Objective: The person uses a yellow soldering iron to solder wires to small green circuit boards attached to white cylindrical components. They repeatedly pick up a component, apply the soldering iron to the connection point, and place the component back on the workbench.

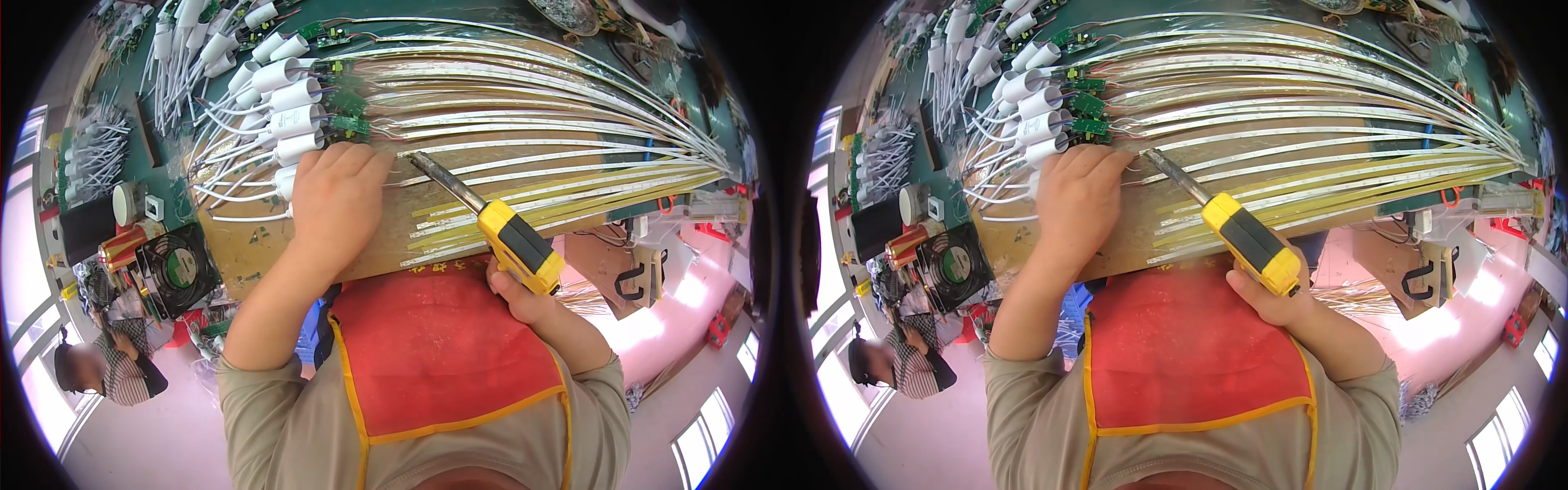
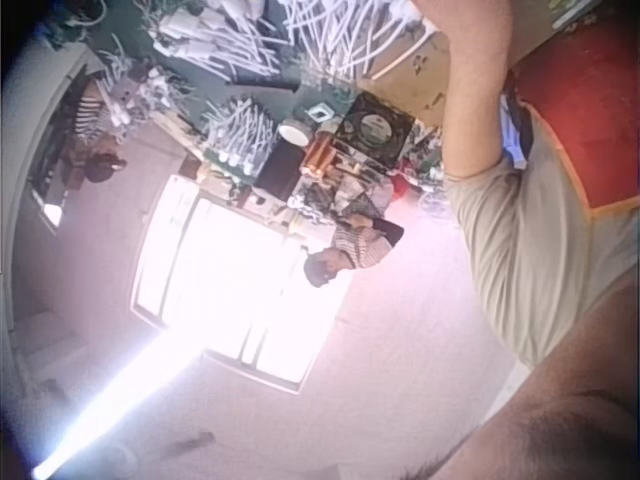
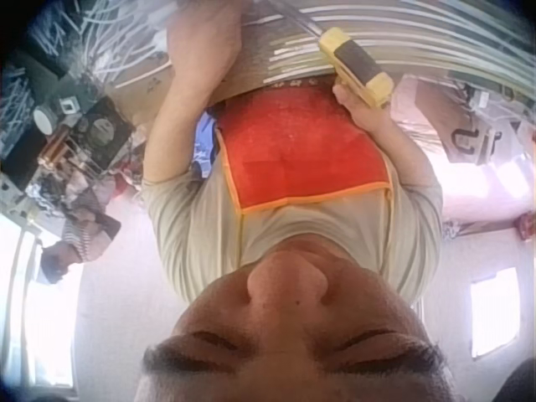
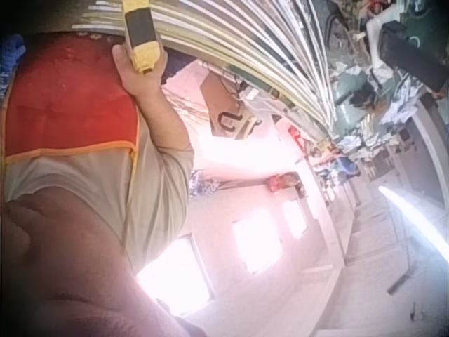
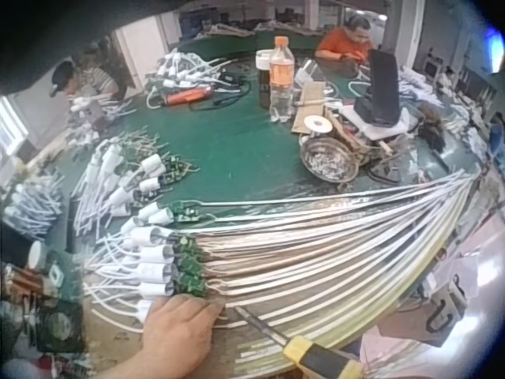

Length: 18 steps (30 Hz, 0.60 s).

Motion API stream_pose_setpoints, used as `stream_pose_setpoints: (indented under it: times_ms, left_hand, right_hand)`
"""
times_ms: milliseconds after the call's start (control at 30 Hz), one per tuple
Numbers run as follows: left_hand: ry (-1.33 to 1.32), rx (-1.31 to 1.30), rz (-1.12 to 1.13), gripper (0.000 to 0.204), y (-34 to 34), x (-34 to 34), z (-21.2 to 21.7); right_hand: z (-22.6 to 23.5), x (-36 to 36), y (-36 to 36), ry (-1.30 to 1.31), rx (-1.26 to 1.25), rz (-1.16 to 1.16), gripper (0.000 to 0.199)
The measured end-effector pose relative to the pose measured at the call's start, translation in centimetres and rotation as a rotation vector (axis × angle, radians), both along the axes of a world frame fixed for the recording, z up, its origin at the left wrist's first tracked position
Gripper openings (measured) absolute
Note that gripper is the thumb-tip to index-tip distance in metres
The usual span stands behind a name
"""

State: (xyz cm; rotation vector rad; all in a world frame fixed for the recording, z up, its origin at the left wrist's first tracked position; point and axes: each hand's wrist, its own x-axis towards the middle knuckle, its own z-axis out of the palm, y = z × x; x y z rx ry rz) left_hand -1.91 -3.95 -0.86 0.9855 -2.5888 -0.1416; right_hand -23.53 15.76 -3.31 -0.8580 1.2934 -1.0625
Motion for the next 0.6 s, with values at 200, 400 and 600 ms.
stream_pose_setpoints:
  times_ms: [200, 400, 600]
  left_hand:
    - [0.004, 0.004, -0.003, 0.021, -0.1, 0.0, -0.1]
    - [-0.008, -0.002, 0.0, 0.02, 0.0, -0.1, -0.2]
    - [-0.024, -0.004, 0.003, 0.02, 0.0, -0.2, -0.2]
  right_hand:
    - [0.3, 0.5, -0.6, -0.057, 0.032, -0.072, 0.03]
    - [0.2, 0.4, -0.3, -0.029, 0.061, -0.06, 0.029]
    - [-0.6, 0.2, 0.0, 0.023, -0.001, -0.003, 0.031]
